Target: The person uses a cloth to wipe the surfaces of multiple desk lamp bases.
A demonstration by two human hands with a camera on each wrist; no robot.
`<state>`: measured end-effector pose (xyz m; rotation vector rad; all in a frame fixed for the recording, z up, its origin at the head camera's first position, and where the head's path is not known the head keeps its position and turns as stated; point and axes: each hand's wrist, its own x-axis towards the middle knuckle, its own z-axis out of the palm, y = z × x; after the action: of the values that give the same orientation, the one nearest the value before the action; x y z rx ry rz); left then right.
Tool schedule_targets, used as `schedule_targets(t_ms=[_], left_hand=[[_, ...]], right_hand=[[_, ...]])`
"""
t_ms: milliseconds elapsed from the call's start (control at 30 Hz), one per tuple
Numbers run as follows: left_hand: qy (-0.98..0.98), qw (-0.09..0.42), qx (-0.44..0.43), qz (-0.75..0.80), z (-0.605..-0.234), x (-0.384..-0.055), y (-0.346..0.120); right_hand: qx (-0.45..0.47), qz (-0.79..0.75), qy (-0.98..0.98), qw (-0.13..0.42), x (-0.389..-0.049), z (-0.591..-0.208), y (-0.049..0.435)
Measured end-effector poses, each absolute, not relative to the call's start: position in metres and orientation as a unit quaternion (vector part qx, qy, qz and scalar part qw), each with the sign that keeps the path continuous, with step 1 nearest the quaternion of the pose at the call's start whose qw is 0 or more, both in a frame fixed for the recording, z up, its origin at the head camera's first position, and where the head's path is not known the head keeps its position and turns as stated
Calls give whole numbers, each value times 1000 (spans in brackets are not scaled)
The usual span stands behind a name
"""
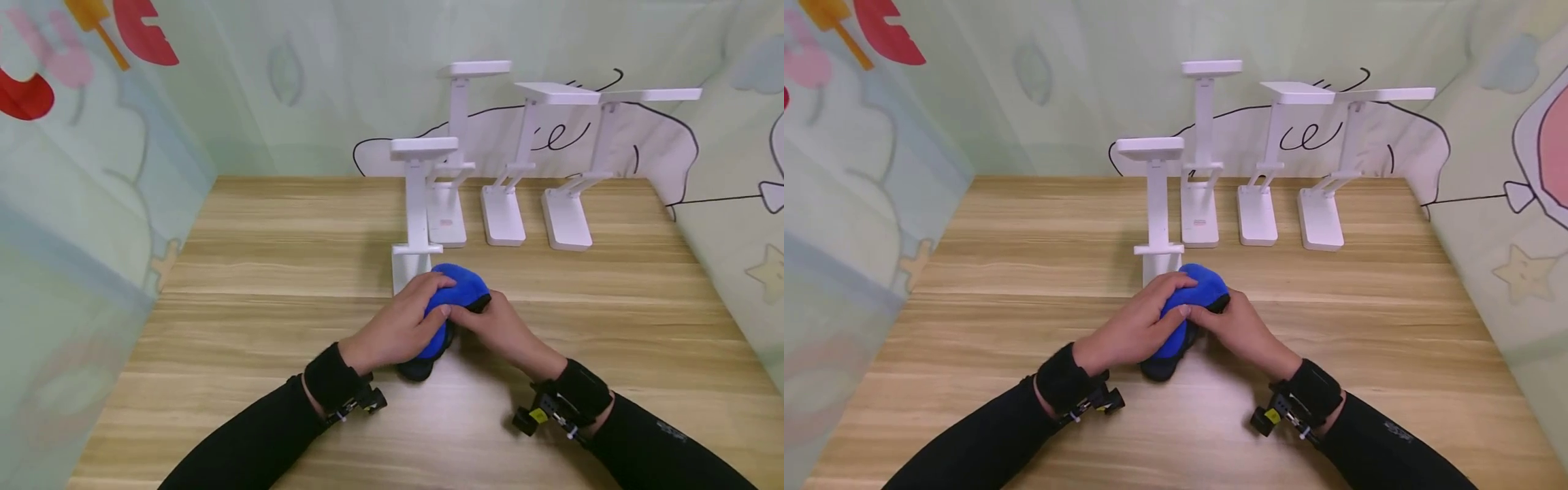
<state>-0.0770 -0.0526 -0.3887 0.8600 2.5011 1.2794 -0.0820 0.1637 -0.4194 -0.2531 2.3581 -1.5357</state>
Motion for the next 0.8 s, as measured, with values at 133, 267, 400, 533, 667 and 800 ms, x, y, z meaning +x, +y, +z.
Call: schedule_targets(t_ms=[133,267,400,533,667,800], left_hand=[[839,154,297,429,-389,-78,-52],[869,155,307,355,-392,-83,-58],[915,88,340,200,-397,-90,-64],[926,66,356,110,-404,-97,-66],[931,50,356,68,-412,-101,-65],[936,46,346,46,-413,-104,-67]], right_hand=[[-34,-556,815,159,-83,-421,172],[-22,-507,849,146,-87,-421,185],[-23,-431,891,140,-90,-418,202],[-29,-393,908,139,-92,-414,211],[-36,-377,914,142,-93,-412,211],[-38,-374,915,145,-94,-412,210]])
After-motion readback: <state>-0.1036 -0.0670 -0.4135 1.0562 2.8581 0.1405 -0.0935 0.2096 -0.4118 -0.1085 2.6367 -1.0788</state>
